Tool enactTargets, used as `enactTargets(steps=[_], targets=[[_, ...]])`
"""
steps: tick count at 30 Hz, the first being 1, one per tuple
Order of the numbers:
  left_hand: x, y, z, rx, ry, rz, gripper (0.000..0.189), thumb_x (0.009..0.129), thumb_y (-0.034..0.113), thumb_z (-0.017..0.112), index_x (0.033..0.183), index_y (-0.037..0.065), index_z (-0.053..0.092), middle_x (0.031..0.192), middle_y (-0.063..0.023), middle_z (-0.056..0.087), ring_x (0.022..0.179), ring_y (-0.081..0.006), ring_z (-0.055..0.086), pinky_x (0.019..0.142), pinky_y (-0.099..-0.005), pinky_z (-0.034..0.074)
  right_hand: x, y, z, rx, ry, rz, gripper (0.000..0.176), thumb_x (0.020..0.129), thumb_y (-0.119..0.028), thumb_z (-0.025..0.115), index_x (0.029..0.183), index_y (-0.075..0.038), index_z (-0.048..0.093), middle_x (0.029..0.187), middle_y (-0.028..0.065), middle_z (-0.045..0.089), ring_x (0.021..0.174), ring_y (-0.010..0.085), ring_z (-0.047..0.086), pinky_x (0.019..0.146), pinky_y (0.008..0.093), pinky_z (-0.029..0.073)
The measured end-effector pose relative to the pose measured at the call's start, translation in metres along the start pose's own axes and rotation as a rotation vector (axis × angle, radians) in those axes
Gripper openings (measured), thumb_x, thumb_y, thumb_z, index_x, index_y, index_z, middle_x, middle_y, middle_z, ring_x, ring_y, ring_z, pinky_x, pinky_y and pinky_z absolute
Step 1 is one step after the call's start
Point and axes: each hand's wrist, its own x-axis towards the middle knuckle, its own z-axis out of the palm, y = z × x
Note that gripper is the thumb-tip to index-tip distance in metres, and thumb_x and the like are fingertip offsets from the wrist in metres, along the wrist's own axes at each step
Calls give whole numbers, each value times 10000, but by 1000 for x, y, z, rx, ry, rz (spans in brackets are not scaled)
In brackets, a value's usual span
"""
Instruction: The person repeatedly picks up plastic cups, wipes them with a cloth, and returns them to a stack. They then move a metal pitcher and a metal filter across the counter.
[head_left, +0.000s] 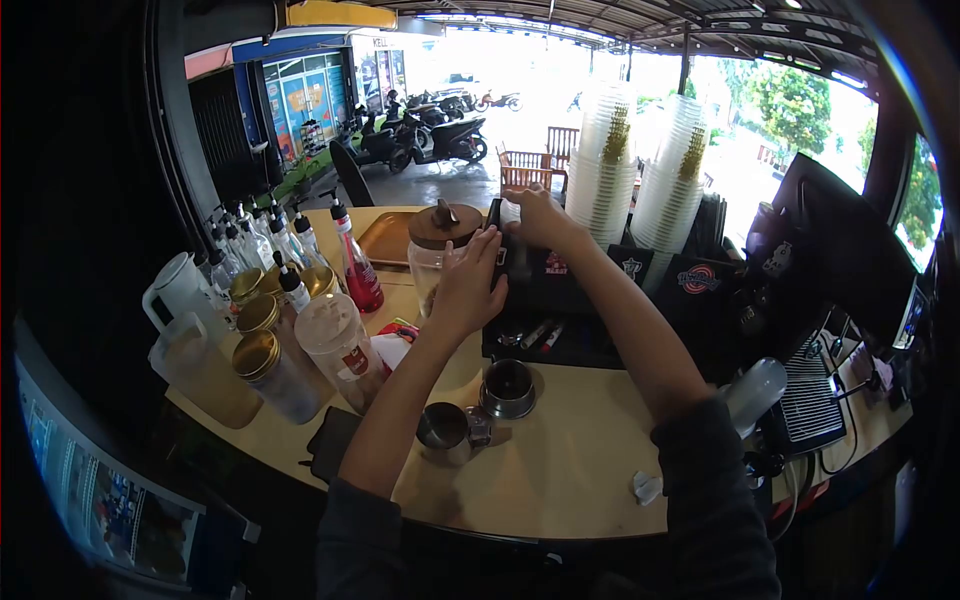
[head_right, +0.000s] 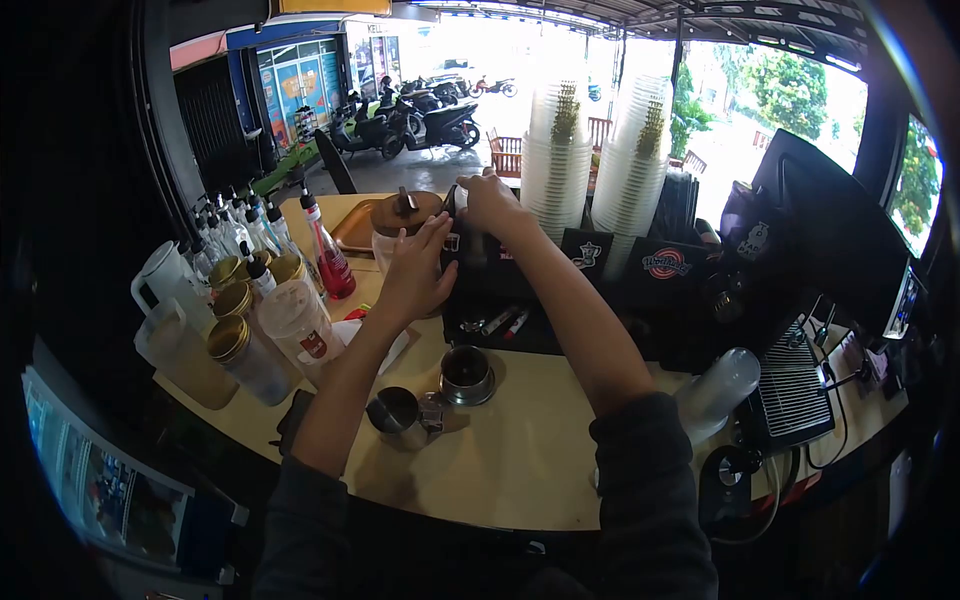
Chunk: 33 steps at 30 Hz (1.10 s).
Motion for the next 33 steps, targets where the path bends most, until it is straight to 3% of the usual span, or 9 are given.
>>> enactTargets(steps=[6, 11, 13, 16, 18, 22, 24, 30, 33], targets=[[-5, 12, -3, 6, 24, -17, 628, 788, 171, 608, 1348, 30, 361, 1390, -147, 377, 1266, -349, 387, 1024, -619, 255, -12, -8, -4, 45, 4, 38, 611, 763, -199, 692, 1303, -26, 465, 1258, 320, 461, 1193, 415, 464, 970, 430, 433], [-12, 48, -27, -67, 121, -11, 515, 803, 171, 585, 1269, 20, 428, 1265, -145, 480, 1230, -319, 431, 1002, -512, 314, -24, -6, -3, -23, 157, 16, 526, 809, -175, 579, 1283, 17, 458, 1233, 297, 473, 1129, 430, 514, 953, 448, 442], [-20, 72, -40, -169, 51, -14, 472, 807, 169, 587, 1237, 25, 459, 1205, -143, 516, 1185, -324, 469, 969, -478, 351, -57, -21, -23, 186, 333, -63, 391, 795, -165, 577, 1145, 8, 547, 1172, 256, 517, 1028, 414, 565, 890, 454, 469], [-43, 119, -45, -418, -89, -70, 418, 809, 160, 600, 1195, 30, 504, 1131, -147, 563, 1103, -339, 529, 914, -426, 409, -131, -47, -46, 290, 423, -62, 127, 801, -109, 628, 787, 12, 592, 839, 140, 577, 705, 312, 604, 632, 396, 479], [-61, 144, -32, -576, -169, -112, 407, 808, 152, 610, 1185, 30, 517, 1117, -154, 573, 1067, -351, 551, 892, -408, 432, -185, -54, -59, 327, 368, -29, 157, 803, -110, 649, 749, 8, 560, 773, 100, 554, 618, 261, 560, 551, 361, 440], [-81, 187, 16, -918, -264, -54, 442, 798, 137, 651, 1202, 27, 509, 1164, -127, 581, 1079, -293, 573, 934, -391, 433, -280, -48, -75, 365, 318, 6, 111, 788, -85, 662, 804, -17, 577, 802, 99, 550, 653, 251, 556, 547, 363, 429], [-84, 208, 46, -1257, -414, -130, 586, 776, 174, 708, 1278, 38, 438, 1244, -102, 539, 1160, -236, 523, 1007, -407, 386, -315, -37, -85, 354, 522, -47, 178, 760, -39, 673, 917, -39, 589, 879, 103, 539, 684, 215, 532, 547, 329, 413], [-75, 285, 109, -1318, -373, -120, 1001, 635, 282, 841, 1405, 60, 241, 1385, -165, 376, 1280, -287, 389, 1036, -440, 337, -394, 23, -134, 144, 892, 133, 265, 739, 31, 651, 963, -16, 517, 1073, 115, 506, 765, 149, 470, 648, 251, 387], [-73, 310, 139, -1291, -366, -140, 1151, 534, 279, 897, 1421, 68, 195, 1405, -171, 344, 1307, -286, 346, 1047, -438, 320, -419, 41, -138, 458, 889, 411, 601, 725, -45, 710, 1241, -28, 403, 1227, 121, 439, 954, 182, 479, 747, 295, 428]])
